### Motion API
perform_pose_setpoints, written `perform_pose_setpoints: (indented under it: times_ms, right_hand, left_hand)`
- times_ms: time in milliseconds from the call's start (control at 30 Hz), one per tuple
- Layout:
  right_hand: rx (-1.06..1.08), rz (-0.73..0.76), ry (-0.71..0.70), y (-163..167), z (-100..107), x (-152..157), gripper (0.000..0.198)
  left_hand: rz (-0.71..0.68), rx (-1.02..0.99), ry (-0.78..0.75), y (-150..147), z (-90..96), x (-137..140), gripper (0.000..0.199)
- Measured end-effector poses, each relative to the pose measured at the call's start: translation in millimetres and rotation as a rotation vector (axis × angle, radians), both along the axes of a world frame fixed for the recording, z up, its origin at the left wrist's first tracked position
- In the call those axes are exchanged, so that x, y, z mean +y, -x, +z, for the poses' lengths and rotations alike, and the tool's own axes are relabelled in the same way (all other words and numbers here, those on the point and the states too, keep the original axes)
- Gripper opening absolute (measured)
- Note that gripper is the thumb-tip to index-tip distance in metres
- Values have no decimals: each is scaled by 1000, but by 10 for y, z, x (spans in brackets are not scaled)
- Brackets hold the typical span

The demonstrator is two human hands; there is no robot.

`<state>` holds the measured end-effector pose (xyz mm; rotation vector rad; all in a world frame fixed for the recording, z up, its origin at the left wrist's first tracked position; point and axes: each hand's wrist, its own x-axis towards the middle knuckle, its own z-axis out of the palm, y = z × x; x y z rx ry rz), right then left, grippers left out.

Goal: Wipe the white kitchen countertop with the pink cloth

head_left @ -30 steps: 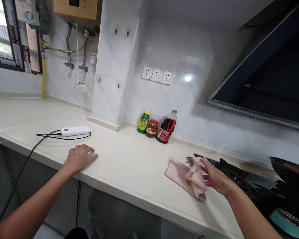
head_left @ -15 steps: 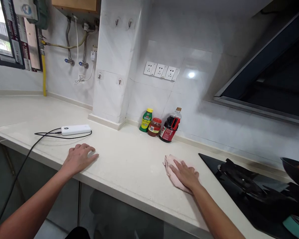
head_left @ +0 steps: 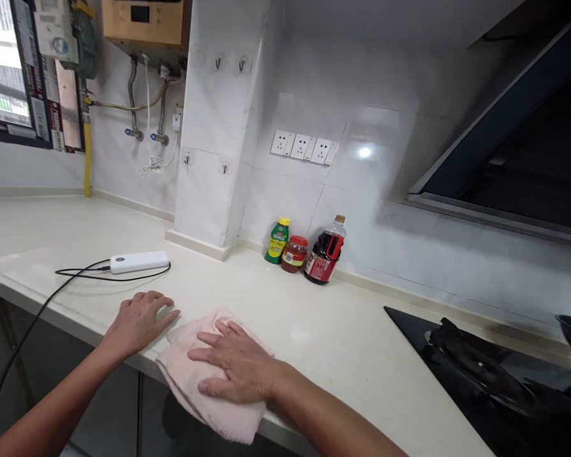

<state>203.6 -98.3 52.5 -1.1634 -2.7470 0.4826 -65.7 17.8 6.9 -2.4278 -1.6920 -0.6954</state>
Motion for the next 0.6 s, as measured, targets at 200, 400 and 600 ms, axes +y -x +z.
perform_pose_setpoints:
  times_ms: [200, 400, 600]
  right_hand:
    - [21, -283, -116, -915, -165, 817, 54]
    - [107, -879, -179, -2593, -260, 952, 56]
    - [362, -1310, -207, -3751, -344, 314, 41]
  left_hand:
    - [-15, -56, 58, 41, -20, 38, 50]
    - [22, -60, 72, 49, -1, 64, 47]
    - [38, -68, 96, 68, 17, 112, 49]
